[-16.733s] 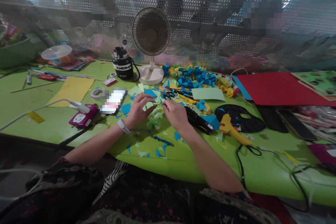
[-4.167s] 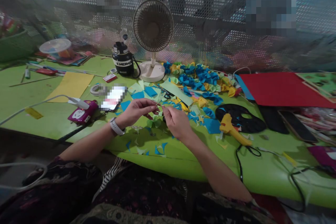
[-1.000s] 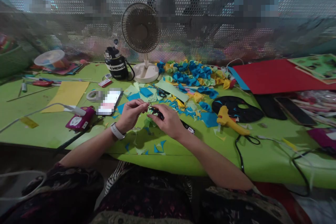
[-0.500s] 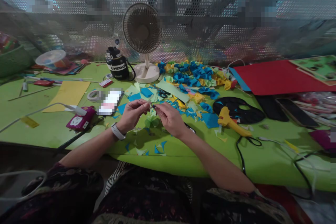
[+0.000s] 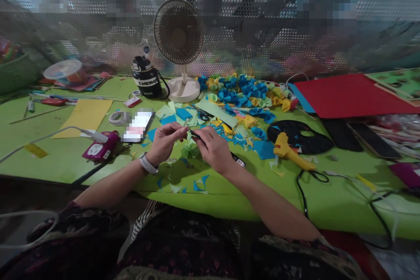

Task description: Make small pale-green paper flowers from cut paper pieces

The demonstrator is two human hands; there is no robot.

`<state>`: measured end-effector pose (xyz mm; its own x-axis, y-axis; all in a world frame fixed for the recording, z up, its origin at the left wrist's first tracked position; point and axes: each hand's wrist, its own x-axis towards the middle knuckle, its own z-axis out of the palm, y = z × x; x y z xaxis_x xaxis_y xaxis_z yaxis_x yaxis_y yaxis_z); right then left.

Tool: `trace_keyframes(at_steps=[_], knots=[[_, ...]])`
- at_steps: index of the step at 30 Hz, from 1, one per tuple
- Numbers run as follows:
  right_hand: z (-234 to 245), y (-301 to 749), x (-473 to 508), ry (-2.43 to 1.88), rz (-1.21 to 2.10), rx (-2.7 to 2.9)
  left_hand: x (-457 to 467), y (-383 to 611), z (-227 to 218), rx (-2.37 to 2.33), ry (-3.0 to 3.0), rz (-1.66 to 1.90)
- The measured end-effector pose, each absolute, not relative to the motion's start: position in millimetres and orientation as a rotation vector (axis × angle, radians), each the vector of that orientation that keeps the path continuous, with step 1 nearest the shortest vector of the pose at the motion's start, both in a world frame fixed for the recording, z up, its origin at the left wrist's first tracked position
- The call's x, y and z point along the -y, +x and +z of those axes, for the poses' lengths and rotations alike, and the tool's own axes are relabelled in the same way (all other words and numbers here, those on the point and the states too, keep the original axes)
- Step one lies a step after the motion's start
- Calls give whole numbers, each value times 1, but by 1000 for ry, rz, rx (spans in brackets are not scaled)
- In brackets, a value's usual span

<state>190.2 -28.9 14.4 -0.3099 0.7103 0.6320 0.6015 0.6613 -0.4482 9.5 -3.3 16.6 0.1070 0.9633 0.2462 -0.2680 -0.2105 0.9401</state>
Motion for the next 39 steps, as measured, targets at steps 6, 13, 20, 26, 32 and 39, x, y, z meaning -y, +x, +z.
trace_keyframes(at_steps=[6, 13, 20, 26, 32, 39], knots=[[16, 193, 25, -1022, 156, 2038, 3, 8, 19, -774, 1302, 1398], [27, 196, 25, -976, 348, 2093, -1, 8, 16, -789, 1249, 1362], [25, 196, 29, -1086, 389, 2042, 1, 9, 16, -811, 1187, 1368], [15, 198, 24, -1015, 87, 2078, 1, 8, 16, -804, 1236, 1378], [20, 198, 24, -966, 139, 2097, -1, 7, 16, -794, 1254, 1360], [25, 199, 24, -976, 271, 2117, -1, 9, 18, -789, 1142, 1328]])
